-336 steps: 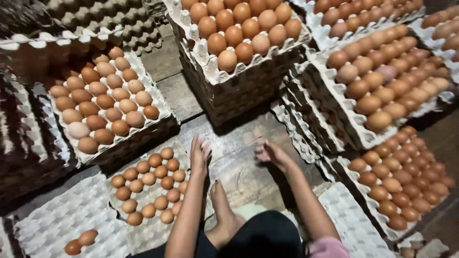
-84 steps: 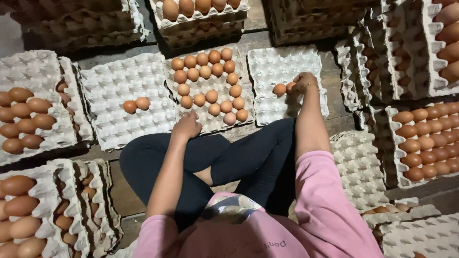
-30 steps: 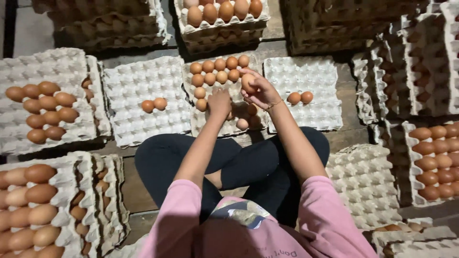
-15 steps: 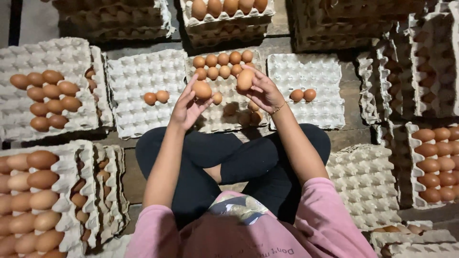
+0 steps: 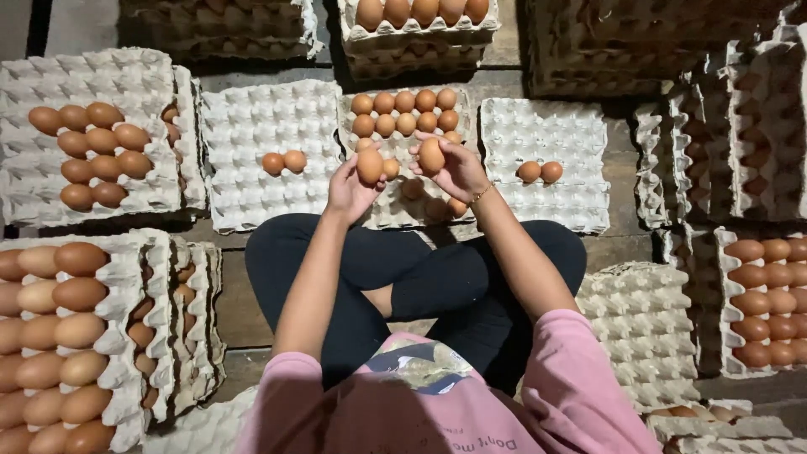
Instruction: The person is manually sorting eggs by picking them up and placing them into cardboard egg trays.
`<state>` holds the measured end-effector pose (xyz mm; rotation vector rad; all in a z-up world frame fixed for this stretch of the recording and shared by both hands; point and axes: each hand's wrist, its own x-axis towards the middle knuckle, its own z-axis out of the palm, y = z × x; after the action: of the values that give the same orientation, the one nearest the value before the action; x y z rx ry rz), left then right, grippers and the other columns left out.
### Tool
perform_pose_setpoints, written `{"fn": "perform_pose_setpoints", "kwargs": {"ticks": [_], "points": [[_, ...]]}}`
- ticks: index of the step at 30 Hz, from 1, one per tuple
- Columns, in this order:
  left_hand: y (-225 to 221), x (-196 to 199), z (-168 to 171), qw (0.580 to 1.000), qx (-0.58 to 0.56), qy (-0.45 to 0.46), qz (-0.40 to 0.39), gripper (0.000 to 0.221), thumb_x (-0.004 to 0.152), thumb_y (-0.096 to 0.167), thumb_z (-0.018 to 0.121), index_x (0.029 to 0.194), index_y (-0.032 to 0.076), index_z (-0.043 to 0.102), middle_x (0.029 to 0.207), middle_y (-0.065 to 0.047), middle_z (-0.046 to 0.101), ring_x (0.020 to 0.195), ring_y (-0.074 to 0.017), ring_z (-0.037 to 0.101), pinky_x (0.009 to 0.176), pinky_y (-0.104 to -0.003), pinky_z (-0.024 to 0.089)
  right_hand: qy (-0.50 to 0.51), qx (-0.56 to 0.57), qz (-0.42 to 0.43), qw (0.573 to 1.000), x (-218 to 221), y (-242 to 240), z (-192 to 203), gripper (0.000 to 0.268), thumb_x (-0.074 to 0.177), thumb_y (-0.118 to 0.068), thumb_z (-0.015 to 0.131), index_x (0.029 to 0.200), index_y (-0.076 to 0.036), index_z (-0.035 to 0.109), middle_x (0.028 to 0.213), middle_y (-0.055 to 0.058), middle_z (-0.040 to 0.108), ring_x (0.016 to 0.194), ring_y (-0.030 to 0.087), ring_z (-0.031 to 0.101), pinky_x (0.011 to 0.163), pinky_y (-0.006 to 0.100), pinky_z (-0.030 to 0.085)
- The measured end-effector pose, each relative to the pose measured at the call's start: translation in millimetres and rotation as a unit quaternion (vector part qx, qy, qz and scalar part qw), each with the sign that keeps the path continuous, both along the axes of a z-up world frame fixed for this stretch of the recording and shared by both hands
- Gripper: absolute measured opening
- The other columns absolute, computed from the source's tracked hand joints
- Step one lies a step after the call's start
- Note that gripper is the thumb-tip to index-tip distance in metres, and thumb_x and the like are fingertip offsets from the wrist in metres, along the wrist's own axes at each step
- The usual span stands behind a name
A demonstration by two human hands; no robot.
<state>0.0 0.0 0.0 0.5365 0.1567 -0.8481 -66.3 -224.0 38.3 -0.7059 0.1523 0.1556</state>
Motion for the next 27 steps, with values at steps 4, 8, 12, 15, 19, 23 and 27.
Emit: {"fn": "perform_pose_setpoints", "kwargs": {"ticks": [4,8,12,15,19,23,27], "points": [[-1,3,-19,1.000,0.003,0.008,-0.006,0.042,0.094,0.041,0.056,0.117,0.006,0.059,0.112,-0.018,0.065,0.078,-0.0306,0.065,0.070,-0.033,0.055,0.028,-0.020,-0.047,0.998,0,-7,-27,0.039,0.082,-0.005,0.061,0.120,-0.006,0.054,0.086,0.015,0.062,0.078,0.034,0.067,0.071,0.040,0.060],[-8,6,-20,1.000,0.011,0.003,-0.014,0.047,0.098,0.048,0.047,0.116,0.006,0.057,0.111,-0.020,0.066,0.072,-0.0258,0.065,0.063,-0.029,0.051,0.088,-0.147,-0.069,0.983,1,-17,-15,0.036,0.079,-0.001,0.069,0.113,-0.008,0.057,0.088,0.009,0.059,0.077,0.026,0.065,0.071,0.037,0.058],[-7,6,-22,0.999,0.050,0.004,0.013,0.043,0.097,0.049,0.050,0.112,0.010,0.057,0.109,-0.016,0.067,0.068,-0.0224,0.061,0.062,-0.029,0.046,0.092,-0.439,-0.030,0.893,-11,-52,39,0.049,0.074,-0.011,0.085,0.118,0.000,0.066,0.104,0.020,0.062,0.091,0.031,0.064,0.076,0.042,0.058],[-2,10,-35,0.997,0.075,0.015,0.015,0.036,0.094,0.041,0.056,0.110,0.009,0.058,0.106,-0.013,0.066,0.068,-0.0217,0.059,0.062,-0.029,0.044,0.112,-0.641,0.023,0.759,-16,-124,12,0.052,0.066,-0.017,0.089,0.113,-0.006,0.070,0.109,0.022,0.067,0.101,0.041,0.066,0.083,0.051,0.054],[-1,13,-36,0.996,0.092,0.010,0.020,0.033,0.092,0.038,0.061,0.109,0.010,0.058,0.103,-0.010,0.065,0.069,-0.0191,0.058,0.062,-0.028,0.044,0.250,-0.764,-0.004,0.594,-30,-210,-48,0.053,0.061,-0.023,0.082,0.112,-0.020,0.070,0.095,0.013,0.072,0.097,0.037,0.068,0.081,0.047,0.056],[-3,12,-26,0.994,0.104,0.007,0.044,0.028,0.090,0.033,0.063,0.107,0.011,0.055,0.101,-0.011,0.063,0.071,-0.0190,0.057,0.064,-0.026,0.044,0.293,-0.715,-0.151,0.617,-31,-206,-46,0.036,0.059,-0.016,0.078,0.094,-0.016,0.070,0.077,0.008,0.070,0.084,0.031,0.070,0.072,0.042,0.059],[0,14,-35,0.991,0.119,0.015,0.061,0.028,0.090,0.030,0.064,0.108,0.011,0.053,0.106,-0.012,0.061,0.076,-0.0210,0.058,0.068,-0.026,0.047,0.321,-0.760,-0.159,0.542,-25,-173,-60,0.020,0.074,-0.017,0.071,0.091,-0.007,0.065,0.083,0.015,0.064,0.089,0.038,0.068,0.080,0.048,0.057]]}}
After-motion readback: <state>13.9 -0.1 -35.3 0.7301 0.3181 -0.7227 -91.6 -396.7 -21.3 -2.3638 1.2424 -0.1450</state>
